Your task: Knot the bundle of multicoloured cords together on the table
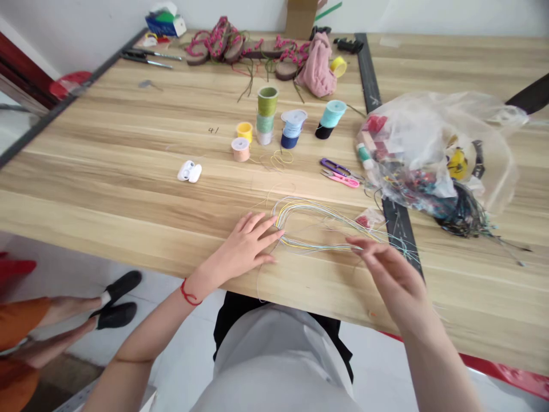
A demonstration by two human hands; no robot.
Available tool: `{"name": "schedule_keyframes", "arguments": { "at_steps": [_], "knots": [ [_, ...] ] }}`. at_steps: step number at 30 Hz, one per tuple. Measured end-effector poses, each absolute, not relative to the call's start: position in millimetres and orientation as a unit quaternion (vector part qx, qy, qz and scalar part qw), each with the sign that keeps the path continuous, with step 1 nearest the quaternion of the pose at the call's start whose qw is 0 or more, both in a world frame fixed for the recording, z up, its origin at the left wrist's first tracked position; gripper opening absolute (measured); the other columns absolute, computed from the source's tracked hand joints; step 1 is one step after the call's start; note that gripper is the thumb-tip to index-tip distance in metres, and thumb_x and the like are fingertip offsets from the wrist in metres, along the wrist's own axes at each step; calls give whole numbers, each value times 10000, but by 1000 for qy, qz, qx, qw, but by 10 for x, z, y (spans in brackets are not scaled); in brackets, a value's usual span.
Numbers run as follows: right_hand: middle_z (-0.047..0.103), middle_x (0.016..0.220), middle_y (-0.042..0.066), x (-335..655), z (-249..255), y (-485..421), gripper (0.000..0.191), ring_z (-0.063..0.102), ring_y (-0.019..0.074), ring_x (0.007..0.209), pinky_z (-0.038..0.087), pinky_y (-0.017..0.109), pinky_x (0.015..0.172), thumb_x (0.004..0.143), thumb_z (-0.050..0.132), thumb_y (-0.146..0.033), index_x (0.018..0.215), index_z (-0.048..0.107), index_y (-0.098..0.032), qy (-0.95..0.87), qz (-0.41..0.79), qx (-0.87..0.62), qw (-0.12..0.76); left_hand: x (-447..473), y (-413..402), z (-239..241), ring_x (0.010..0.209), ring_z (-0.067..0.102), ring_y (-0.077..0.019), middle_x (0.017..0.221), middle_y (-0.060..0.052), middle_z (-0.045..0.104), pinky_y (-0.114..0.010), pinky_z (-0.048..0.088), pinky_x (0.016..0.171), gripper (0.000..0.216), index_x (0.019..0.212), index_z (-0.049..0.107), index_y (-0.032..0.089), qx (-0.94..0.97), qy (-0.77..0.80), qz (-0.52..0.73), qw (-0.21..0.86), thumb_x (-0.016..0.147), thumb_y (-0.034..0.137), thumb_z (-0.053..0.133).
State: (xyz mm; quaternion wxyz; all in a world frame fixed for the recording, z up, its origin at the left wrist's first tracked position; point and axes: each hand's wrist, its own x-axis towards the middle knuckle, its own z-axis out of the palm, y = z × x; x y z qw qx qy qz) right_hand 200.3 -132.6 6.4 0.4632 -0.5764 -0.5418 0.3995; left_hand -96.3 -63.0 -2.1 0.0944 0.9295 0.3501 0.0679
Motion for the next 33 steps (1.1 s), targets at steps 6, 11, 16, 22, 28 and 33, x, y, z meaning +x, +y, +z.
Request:
{"name": "schedule_keyframes", "arguments": {
  "at_steps": [6, 11, 16, 22, 28, 33],
  "knots": [
    [419, 603, -66, 1899, 180, -1038, 248, 469, 126, 566, 526, 377, 794, 825, 697, -456, 776, 551, -261, -432, 463, -536, 558, -959, -637, 2, 1427, 324, -342, 1542, -129, 405, -533, 236, 1184, 649, 1479, 437, 213, 939, 339, 29, 50, 919, 500, 598],
    [628, 752, 18, 1976, 71, -785, 163, 569, 174, 670, 448, 361, 721, 875, 613, -390, 837, 609, -232, -669, 191, -618, 365, -957, -636, 10, 1428, 319, -349, 1543, -133, 403, -530, 227, 1185, 652, 1480, 438, 211, 941, 335, 24, 42, 924, 520, 581],
    [606, 685, 30, 2094, -28, -706, 197, 565, 189, 614, 430, 383, 709, 944, 475, -313, 848, 604, -200, -750, 46, -622, 220, -963, -642, -13, 1418, 333, -339, 1545, -122, 402, -528, 236, 1180, 642, 1485, 428, 224, 938, 341, 31, 51, 933, 520, 568],
    [569, 1165, 148, 1895, 50, -759, 190, 538, 306, 1020, 456, 475, 873, 929, 527, -262, 829, 675, -198, -814, 0, -552, 181, -984, -638, -39, 1423, 318, -333, 1542, -115, 407, -536, 239, 1181, 617, 1478, 438, 230, 937, 341, 48, 64, 943, 518, 551],
    [538, 1284, 129, 1544, 68, -727, 160, 450, 307, 1098, 440, 498, 924, 953, 538, -250, 907, 688, -216, -857, 68, -482, 173, -982, -642, -38, 1422, 316, -338, 1558, -107, 385, -538, 229, 1187, 618, 1485, 428, 236, 935, 343, 53, 71, 941, 494, 569],
    [618, 1171, 140, 1497, 59, -687, 186, 478, 296, 1034, 430, 495, 897, 976, 471, -243, 874, 622, -205, -848, 99, -493, 165, -984, -644, -37, 1425, 308, -337, 1567, -99, 371, -539, 225, 1188, 627, 1492, 416, 247, 934, 345, 48, 75, 939, 501, 569]
  ]
}}
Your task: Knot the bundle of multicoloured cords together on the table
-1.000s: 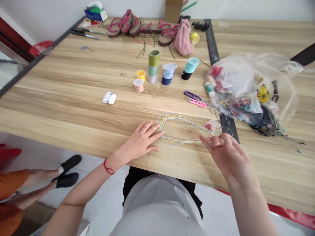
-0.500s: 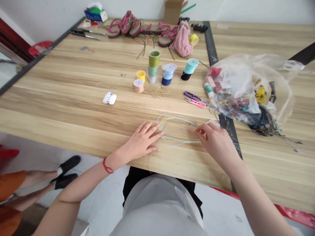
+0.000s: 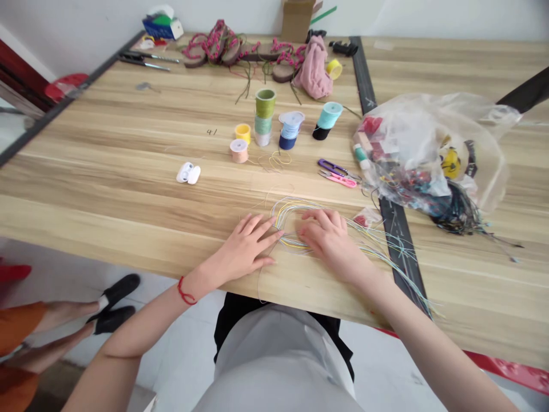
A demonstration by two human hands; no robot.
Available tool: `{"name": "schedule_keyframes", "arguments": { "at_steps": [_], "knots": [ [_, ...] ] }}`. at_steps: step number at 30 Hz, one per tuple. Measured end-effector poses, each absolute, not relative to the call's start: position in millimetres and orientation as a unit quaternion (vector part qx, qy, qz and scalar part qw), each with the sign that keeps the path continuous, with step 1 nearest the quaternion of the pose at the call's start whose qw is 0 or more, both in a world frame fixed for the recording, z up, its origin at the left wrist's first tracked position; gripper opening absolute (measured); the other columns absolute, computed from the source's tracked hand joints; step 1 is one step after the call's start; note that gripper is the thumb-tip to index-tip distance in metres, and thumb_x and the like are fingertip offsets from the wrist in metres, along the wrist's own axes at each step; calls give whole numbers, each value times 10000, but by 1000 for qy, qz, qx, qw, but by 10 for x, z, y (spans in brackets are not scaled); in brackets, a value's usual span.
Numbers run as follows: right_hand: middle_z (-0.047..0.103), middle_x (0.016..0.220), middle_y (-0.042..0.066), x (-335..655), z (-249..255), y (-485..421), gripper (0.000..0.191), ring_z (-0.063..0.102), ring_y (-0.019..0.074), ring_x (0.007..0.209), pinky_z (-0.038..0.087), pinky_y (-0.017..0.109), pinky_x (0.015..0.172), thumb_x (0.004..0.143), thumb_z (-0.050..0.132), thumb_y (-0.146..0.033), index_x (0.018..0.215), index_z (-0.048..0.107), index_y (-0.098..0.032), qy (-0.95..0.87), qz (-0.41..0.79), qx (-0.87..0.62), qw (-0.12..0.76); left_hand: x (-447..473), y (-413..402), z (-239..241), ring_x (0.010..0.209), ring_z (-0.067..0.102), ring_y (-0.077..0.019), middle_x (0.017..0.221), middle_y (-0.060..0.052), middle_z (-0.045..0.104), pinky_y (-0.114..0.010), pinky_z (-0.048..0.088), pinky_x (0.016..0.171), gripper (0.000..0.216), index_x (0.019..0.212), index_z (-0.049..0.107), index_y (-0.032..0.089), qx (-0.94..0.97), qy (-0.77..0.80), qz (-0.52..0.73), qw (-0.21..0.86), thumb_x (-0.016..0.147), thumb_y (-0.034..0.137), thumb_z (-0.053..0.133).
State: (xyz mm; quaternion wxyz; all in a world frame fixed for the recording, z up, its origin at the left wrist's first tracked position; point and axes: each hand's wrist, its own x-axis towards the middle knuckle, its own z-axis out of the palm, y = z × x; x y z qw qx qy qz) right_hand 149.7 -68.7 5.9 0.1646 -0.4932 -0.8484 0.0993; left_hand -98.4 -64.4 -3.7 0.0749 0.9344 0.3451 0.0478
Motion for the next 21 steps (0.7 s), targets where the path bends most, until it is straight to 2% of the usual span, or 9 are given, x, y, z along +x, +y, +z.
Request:
{"name": "schedule_keyframes", "arguments": {
  "at_steps": [2, 5, 9, 13, 15, 17, 21],
  "knots": [
    [656, 1013, 114, 1499, 67, -675, 154, 520, 267, 943, 445, 456, 854, 973, 470, -254, 874, 580, -212, -828, 159, -502, 190, -988, -643, -43, 1430, 301, -335, 1568, -99, 370, -537, 222, 1189, 625, 1492, 416, 247, 934, 346, 48, 74, 941, 503, 564],
    [632, 818, 47, 1475, 74, -669, 118, 563, 206, 770, 464, 361, 733, 962, 492, -307, 890, 539, -226, -760, 306, -516, 248, -991, -643, -54, 1432, 298, -335, 1570, -102, 366, -533, 214, 1192, 613, 1484, 429, 241, 935, 344, 51, 74, 944, 499, 562],
    [583, 735, -8, 1386, 83, -666, 282, 537, 152, 651, 458, 302, 651, 888, 600, -516, 908, 534, -243, -611, 508, -486, 365, -988, -643, -57, 1430, 303, -334, 1565, -103, 374, -542, 216, 1188, 614, 1477, 437, 242, 934, 344, 56, 76, 937, 500, 574],
    [416, 582, -78, 1312, 89, -627, 324, 463, 129, 557, 466, 310, 655, 865, 625, -556, 853, 509, -253, -496, 623, -431, 424, -981, -646, -48, 1435, 298, -331, 1563, -106, 377, -542, 207, 1191, 622, 1482, 426, 242, 934, 345, 55, 75, 935, 493, 582],
    [381, 566, -85, 1305, 91, -595, 327, 417, 118, 517, 446, 298, 601, 864, 627, -552, 822, 520, -246, -517, 613, -430, 414, -977, -649, -45, 1431, 302, -336, 1566, -107, 373, -542, 205, 1192, 620, 1481, 430, 237, 933, 347, 50, 74, 937, 496, 577],
    [464, 608, -58, 1314, 102, -571, 307, 444, 121, 541, 431, 288, 578, 865, 633, -528, 832, 562, -232, -591, 549, -452, 380, -976, -651, -45, 1430, 302, -339, 1568, -106, 369, -544, 210, 1189, 617, 1479, 434, 235, 933, 349, 48, 74, 939, 503, 569],
    [602, 747, 14, 1341, 140, -582, 166, 566, 157, 686, 469, 296, 651, 928, 574, -360, 882, 627, -210, -752, 381, -470, 263, -975, -653, -52, 1437, 294, -336, 1572, -103, 364, -549, 215, 1187, 622, 1485, 423, 241, 933, 348, 52, 75, 943, 517, 554]
  ]
}}
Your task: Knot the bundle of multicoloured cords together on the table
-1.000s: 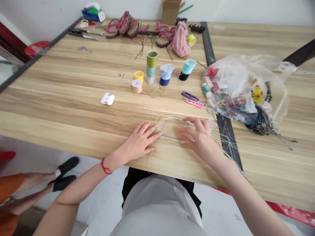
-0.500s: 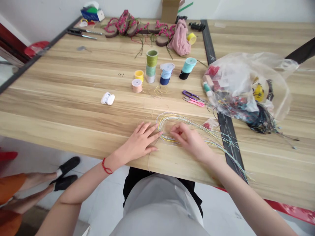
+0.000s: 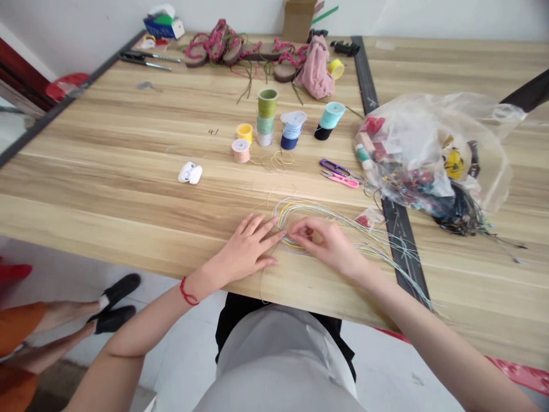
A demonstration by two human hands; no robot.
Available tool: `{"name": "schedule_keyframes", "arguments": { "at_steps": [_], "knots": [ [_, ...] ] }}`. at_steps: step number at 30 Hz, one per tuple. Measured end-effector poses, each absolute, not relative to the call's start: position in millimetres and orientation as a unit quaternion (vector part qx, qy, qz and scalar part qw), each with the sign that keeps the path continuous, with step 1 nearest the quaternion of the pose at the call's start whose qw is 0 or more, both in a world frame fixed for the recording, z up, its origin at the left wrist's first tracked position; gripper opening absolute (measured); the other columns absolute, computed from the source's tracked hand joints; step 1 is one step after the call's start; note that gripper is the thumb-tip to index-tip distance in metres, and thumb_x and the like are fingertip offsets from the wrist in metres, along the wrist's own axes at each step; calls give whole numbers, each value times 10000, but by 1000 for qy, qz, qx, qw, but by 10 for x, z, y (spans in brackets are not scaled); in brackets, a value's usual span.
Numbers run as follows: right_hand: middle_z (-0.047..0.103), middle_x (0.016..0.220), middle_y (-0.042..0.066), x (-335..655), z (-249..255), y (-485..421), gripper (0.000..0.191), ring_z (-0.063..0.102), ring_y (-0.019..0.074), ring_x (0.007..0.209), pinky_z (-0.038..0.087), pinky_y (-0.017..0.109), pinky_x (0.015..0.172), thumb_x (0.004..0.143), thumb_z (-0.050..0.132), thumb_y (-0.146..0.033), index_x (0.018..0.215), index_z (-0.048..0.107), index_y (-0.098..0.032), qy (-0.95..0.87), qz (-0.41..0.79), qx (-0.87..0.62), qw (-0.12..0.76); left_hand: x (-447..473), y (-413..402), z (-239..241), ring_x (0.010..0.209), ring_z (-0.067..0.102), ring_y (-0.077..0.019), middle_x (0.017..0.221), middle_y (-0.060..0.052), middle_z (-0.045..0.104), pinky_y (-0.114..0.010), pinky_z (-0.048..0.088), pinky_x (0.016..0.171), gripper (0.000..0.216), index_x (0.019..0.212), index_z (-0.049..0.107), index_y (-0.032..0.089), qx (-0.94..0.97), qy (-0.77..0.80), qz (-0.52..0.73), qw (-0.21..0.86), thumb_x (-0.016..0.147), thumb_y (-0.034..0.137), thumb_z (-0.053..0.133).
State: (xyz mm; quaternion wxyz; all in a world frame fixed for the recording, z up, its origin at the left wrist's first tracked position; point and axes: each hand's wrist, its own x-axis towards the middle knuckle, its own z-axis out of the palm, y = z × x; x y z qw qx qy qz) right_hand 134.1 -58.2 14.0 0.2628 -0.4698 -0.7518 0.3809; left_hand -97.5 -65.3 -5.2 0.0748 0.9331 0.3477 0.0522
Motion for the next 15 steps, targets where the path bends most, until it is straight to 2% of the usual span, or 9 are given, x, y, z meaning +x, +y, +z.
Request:
{"name": "schedule_keyframes", "arguments": {
  "at_steps": [3, 6, 10, 15],
  "knots": [
    [628, 914, 69, 1345, 148, -624, 112, 620, 186, 804, 517, 328, 744, 939, 529, -247, 924, 631, -203, -814, 288, -455, 218, -974, -652, -47, 1433, 300, -339, 1576, -102, 357, -548, 213, 1189, 618, 1483, 427, 237, 933, 348, 48, 76, 946, 517, 549],
    [620, 1004, 103, 1336, 127, -654, 159, 641, 209, 870, 533, 363, 805, 950, 466, -185, 949, 625, -193, -838, 227, -458, 192, -970, -651, -37, 1430, 308, -333, 1576, -102, 357, -547, 213, 1189, 614, 1479, 432, 238, 933, 350, 42, 76, 945, 515, 553],
    [625, 897, 79, 1321, 97, -656, 189, 636, 198, 781, 512, 329, 718, 964, 450, -177, 879, 618, -182, -851, 189, -468, 143, -966, -652, -35, 1428, 311, -342, 1575, -103, 358, -544, 207, 1190, 614, 1478, 434, 233, 934, 348, 37, 71, 942, 503, 564],
    [606, 817, 49, 1311, 81, -639, 162, 593, 172, 702, 467, 297, 666, 950, 491, -170, 823, 592, -185, -854, 190, -461, 149, -964, -657, -42, 1425, 316, -344, 1573, -102, 361, -542, 203, 1189, 611, 1480, 429, 232, 934, 350, 37, 67, 948, 503, 554]
  ]
}}
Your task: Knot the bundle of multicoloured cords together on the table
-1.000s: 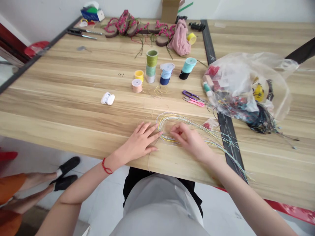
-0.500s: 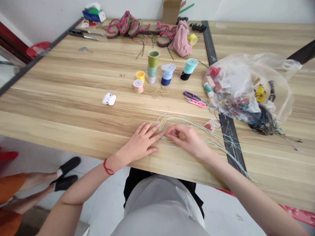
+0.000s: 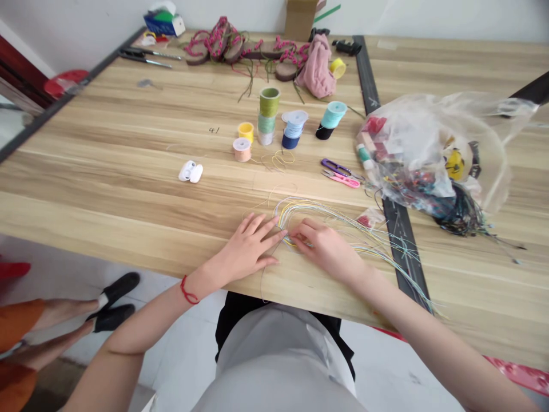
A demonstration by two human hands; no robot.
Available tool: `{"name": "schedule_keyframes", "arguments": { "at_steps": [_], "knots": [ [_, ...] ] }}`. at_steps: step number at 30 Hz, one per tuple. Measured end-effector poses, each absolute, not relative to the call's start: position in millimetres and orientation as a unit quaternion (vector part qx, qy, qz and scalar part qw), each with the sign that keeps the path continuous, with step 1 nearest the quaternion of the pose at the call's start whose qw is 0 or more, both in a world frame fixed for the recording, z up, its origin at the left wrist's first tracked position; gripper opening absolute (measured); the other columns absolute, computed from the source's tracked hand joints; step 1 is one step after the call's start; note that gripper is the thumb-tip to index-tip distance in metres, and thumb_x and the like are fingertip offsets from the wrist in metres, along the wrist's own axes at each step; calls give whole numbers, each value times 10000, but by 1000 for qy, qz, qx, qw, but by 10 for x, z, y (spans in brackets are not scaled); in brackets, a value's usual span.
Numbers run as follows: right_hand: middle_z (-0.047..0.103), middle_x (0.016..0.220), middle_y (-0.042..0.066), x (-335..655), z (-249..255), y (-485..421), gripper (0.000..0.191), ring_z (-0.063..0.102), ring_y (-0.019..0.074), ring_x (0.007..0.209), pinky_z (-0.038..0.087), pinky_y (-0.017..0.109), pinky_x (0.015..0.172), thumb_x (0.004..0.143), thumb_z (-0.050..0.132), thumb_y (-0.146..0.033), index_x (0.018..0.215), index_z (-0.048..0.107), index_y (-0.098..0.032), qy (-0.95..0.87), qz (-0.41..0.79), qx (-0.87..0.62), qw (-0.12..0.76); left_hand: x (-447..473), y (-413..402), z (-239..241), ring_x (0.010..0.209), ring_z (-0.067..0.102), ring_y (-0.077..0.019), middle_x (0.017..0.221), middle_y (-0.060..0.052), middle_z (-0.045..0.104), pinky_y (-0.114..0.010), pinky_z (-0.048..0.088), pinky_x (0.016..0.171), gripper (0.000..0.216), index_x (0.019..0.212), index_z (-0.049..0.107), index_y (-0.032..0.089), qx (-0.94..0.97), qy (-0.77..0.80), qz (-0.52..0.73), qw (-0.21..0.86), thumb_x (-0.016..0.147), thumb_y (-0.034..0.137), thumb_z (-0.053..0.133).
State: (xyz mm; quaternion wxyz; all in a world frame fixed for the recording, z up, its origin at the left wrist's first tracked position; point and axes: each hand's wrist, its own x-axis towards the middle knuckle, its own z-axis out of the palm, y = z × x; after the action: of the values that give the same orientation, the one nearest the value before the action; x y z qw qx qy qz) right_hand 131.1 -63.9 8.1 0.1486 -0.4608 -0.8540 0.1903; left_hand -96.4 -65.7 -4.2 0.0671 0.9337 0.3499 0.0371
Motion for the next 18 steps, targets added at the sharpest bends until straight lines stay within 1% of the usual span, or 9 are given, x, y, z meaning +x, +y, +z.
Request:
{"name": "schedule_keyframes", "arguments": {
  "at_steps": [7, 13, 16, 18],
  "knots": [
    [616, 827, 44, 1275, 21, -632, 121, 603, 168, 713, 466, 287, 658, 928, 528, -174, 838, 607, -191, -832, 232, -464, 195, -965, -660, -47, 1429, 308, -336, 1569, -109, 366, -544, 204, 1192, 607, 1466, 452, 225, 931, 352, 47, 81, 939, 501, 571],
    [619, 828, 58, 1272, 3, -625, 132, 597, 194, 761, 475, 318, 695, 936, 531, -206, 849, 629, -189, -830, 221, -475, 191, -970, -662, -55, 1429, 305, -337, 1568, -112, 367, -546, 210, 1189, 607, 1469, 447, 222, 932, 350, 51, 79, 944, 507, 558],
    [630, 840, 80, 1310, 64, -618, 161, 582, 241, 837, 475, 395, 775, 911, 594, -279, 771, 617, -202, -823, 204, -491, 202, -971, -662, -50, 1425, 309, -344, 1572, -106, 363, -545, 201, 1191, 616, 1482, 431, 230, 932, 351, 45, 79, 944, 501, 560],
    [659, 913, 86, 1340, 118, -619, 194, 582, 263, 940, 456, 456, 874, 893, 628, -335, 742, 599, -217, -807, 250, -477, 243, -972, -661, -49, 1430, 304, -341, 1572, -105, 362, -541, 196, 1193, 623, 1487, 421, 231, 932, 351, 47, 82, 942, 494, 569]
  ]
}}
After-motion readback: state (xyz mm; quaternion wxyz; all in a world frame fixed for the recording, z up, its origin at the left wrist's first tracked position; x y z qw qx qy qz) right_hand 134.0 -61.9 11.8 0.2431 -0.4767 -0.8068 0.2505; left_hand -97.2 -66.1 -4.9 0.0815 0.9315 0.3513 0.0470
